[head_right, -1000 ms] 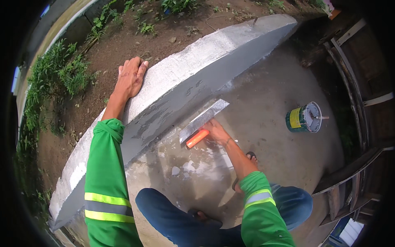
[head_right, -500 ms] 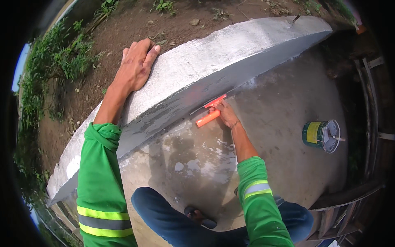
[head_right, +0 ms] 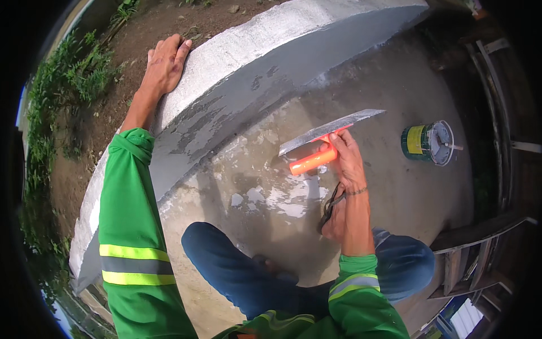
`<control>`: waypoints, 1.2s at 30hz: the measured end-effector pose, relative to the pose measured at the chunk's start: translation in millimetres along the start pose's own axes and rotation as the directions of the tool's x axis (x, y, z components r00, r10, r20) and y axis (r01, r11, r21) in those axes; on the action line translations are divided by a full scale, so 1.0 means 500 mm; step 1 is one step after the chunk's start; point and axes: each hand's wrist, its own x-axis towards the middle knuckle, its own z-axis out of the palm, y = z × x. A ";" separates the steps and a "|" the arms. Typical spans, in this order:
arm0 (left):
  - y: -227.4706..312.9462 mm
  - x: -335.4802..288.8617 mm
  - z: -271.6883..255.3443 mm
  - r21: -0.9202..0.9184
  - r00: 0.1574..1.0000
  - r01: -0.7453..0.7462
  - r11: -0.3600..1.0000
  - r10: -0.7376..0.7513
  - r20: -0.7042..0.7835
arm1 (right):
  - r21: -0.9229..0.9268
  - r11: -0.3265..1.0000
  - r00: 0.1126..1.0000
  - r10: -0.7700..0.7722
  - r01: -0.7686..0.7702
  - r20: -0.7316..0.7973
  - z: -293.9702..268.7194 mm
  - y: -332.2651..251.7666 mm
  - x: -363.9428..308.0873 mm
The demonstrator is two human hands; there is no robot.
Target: The person plasters a concrete curb using a trowel, applying white plaster from a bucket and smoothing it along the side and top surfaces.
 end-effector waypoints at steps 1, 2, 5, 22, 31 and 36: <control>-0.001 0.002 0.005 0.023 1.000 0.011 1.000 -0.011 0.005 | -0.054 0.999 0.999 0.001 -0.003 -0.049 -0.010 -0.015 -0.034; 0.000 0.003 0.006 0.041 1.000 0.018 0.999 -0.018 0.004 | -0.054 0.999 0.998 -0.004 0.000 -0.066 0.002 -0.032 -0.068; -0.017 0.005 0.000 0.039 1.000 0.013 0.999 -0.014 0.007 | 0.153 0.965 0.888 -0.125 0.212 -0.443 0.008 -0.027 -0.143; -0.036 0.017 0.029 -0.148 0.998 -0.061 0.987 0.064 0.018 | -0.888 0.361 0.952 -0.002 -0.285 -0.306 -0.200 0.342 -0.059; -0.100 0.016 0.040 0.030 0.985 -0.129 0.991 0.124 0.118 | -0.976 0.013 0.975 -0.059 0.216 0.215 -0.024 0.567 -0.267; -0.161 0.034 0.053 0.022 0.952 -0.304 0.952 0.305 -0.026 | -0.965 -0.135 0.939 -0.293 -0.226 -0.178 -0.270 0.316 -0.046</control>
